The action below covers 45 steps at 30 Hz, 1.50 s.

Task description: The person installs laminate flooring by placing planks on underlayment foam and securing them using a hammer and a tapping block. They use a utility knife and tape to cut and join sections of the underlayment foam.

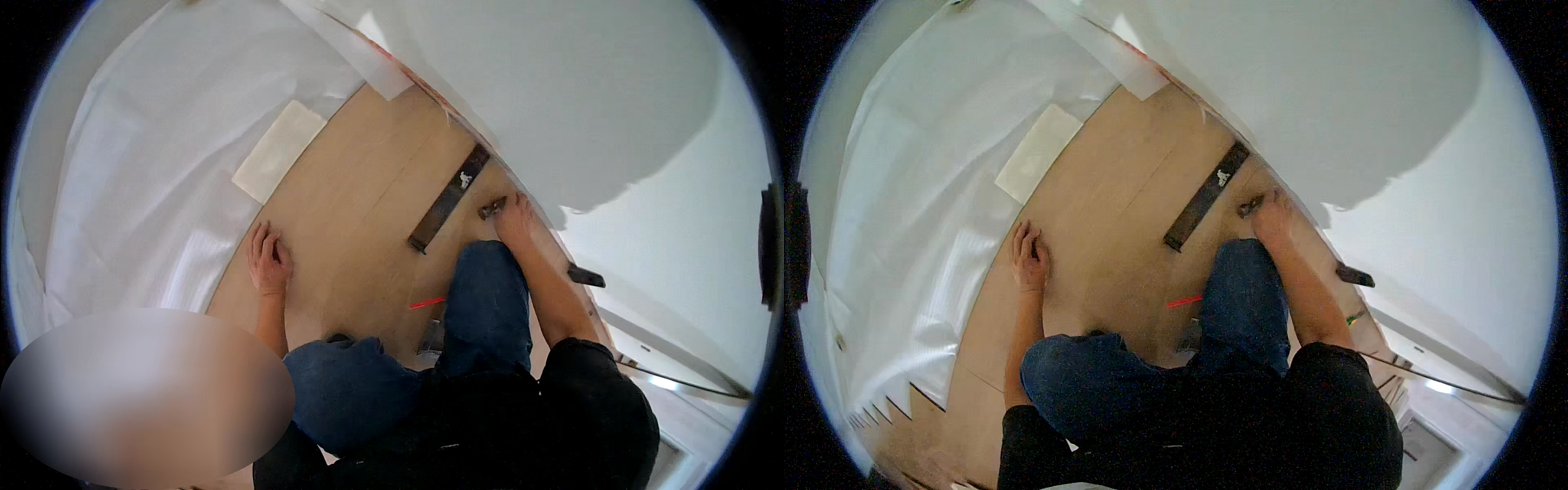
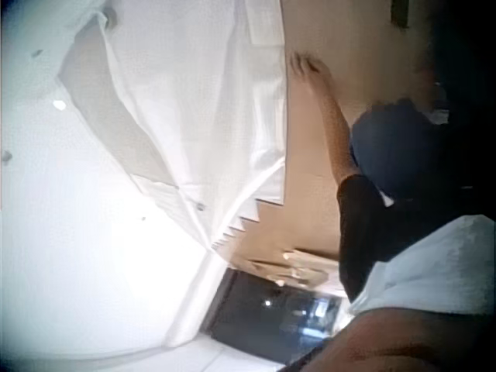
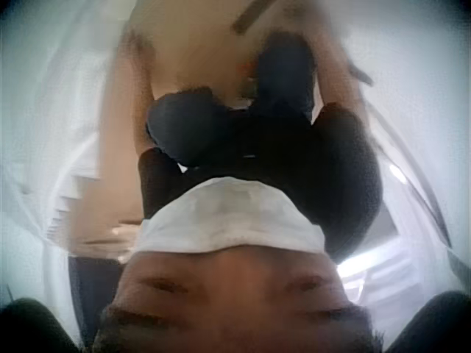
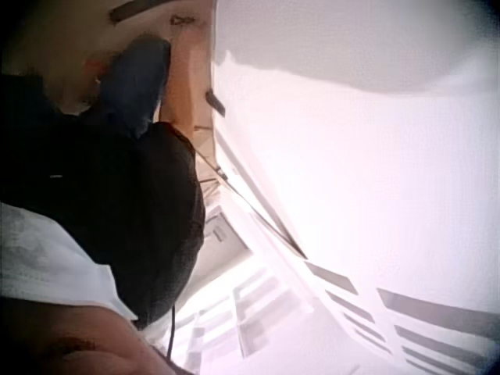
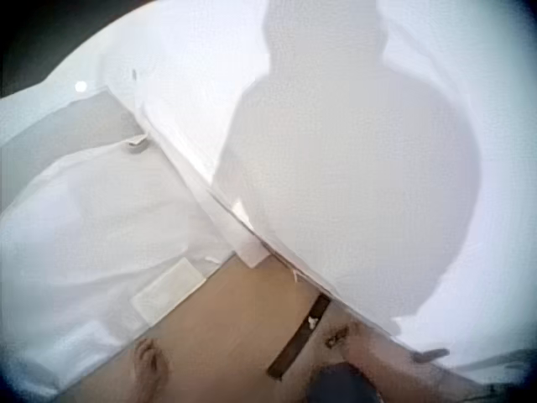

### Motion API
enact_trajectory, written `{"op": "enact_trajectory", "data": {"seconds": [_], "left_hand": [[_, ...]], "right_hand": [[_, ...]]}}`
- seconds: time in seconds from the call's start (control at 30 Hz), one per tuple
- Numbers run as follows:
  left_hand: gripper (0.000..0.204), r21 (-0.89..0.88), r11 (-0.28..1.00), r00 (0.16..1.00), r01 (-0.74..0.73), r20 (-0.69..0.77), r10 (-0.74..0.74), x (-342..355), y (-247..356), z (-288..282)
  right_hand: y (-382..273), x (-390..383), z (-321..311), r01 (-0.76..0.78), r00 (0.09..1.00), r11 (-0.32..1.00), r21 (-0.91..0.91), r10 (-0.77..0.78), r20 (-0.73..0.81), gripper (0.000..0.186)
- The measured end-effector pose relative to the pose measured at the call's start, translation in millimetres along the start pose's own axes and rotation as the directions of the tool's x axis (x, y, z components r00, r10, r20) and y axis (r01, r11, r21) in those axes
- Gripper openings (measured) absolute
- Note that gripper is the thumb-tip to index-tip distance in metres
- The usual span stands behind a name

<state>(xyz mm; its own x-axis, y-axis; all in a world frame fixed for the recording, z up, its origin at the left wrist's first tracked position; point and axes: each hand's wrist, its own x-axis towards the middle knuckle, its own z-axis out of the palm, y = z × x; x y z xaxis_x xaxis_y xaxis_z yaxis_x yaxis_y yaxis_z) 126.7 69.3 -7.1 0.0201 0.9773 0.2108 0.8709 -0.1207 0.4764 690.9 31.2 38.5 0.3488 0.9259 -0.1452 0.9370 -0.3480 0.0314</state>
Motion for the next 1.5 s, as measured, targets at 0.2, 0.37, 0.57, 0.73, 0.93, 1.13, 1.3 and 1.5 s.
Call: {"op": "enact_trajectory", "data": {"seconds": [0.2,0.37,0.57,0.73,0.93,1.13,1.3,1.5], "left_hand": [[0.022,-0.033,0.996,0.996,-0.079,0.046,0.08,3,10,22],[0.024,-0.031,0.999,0.998,-0.036,0.055,0.038,1,6,25],[0.026,-0.039,0.999,0.998,-0.036,0.059,0.038,7,5,23],[0.027,-0.022,0.998,0.997,-0.058,0.056,0.059,10,7,20],[0.027,-0.036,0.998,0.998,-0.042,0.055,0.044,2,1,22],[0.024,-0.001,0.996,0.994,-0.084,0.067,0.084,-3,-3,33],[0.03,0.067,0.992,0.991,-0.109,0.081,0.103,8,5,40],[0.063,0.217,0.976,0.968,-0.024,0.25,-0.032,-53,-6,8]], "right_hand": [[-97,91,-22,-0.41,0.865,0.9,0.149,0.332,0.376,0.091],[-102,106,-12,-0.683,0.719,0.672,0.286,0.547,0.429,0.1],[-135,107,-10,-0.463,0.883,0.797,0.388,0.376,0.28,0.099],[-211,146,-10,-0.212,0.974,0.883,0.419,0.155,0.168,0.096],[-241,207,-4,-0.392,0.92,0.785,0.48,0.34,0.195,0.098],[-224,192,-10,-0.232,0.973,0.852,0.469,0.198,0.121,0.091],[-140,121,-38,0.013,0.959,0.848,0.53,-0.16,0.232,0.05],[10,40,-33,0.192,0.948,0.962,0.194,-0.234,0.217,0.043]]}}
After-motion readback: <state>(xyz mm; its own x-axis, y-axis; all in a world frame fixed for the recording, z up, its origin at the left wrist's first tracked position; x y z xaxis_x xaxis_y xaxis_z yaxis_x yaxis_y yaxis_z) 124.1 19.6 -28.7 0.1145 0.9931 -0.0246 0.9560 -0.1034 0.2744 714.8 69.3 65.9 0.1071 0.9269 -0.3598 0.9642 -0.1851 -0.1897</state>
